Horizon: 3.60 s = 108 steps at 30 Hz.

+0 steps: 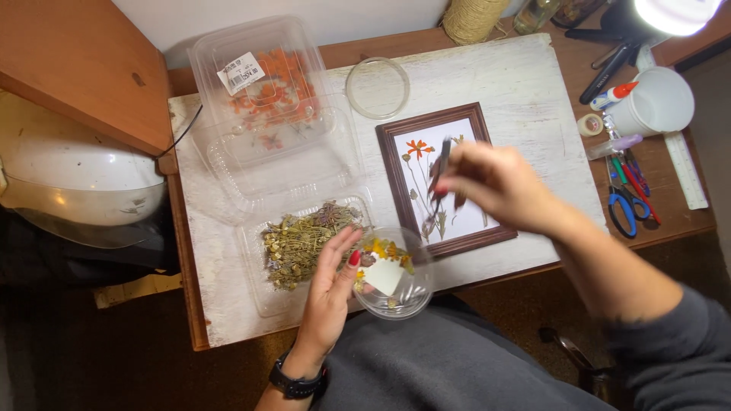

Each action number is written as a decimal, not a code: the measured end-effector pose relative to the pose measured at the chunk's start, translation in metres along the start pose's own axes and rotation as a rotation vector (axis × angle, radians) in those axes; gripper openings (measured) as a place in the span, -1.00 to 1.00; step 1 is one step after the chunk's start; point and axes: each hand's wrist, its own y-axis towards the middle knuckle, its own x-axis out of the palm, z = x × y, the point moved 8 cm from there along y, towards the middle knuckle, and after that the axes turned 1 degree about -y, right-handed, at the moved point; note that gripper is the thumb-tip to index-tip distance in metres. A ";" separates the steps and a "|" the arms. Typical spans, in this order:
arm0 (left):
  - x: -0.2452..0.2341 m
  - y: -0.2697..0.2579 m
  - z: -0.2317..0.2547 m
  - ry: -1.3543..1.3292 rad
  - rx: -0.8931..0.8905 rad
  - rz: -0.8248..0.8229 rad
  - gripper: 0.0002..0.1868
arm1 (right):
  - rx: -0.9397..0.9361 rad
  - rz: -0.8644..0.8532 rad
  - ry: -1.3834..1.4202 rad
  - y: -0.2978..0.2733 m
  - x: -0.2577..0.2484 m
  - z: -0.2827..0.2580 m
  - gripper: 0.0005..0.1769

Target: Creating a piece of botanical art by arranging dried flowers and stems in a frame.

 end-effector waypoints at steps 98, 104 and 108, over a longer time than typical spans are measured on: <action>0.007 0.008 -0.021 -0.097 -0.159 0.055 -0.47 | 0.593 0.828 0.463 -0.120 0.023 0.169 -0.83; 0.006 0.007 -0.022 -0.097 -0.173 0.040 -0.46 | 0.610 0.857 0.418 -0.114 0.024 0.170 -0.83; 0.005 0.006 -0.020 -0.123 -0.175 0.044 -0.46 | 0.624 0.855 0.443 -0.112 0.026 0.173 -0.82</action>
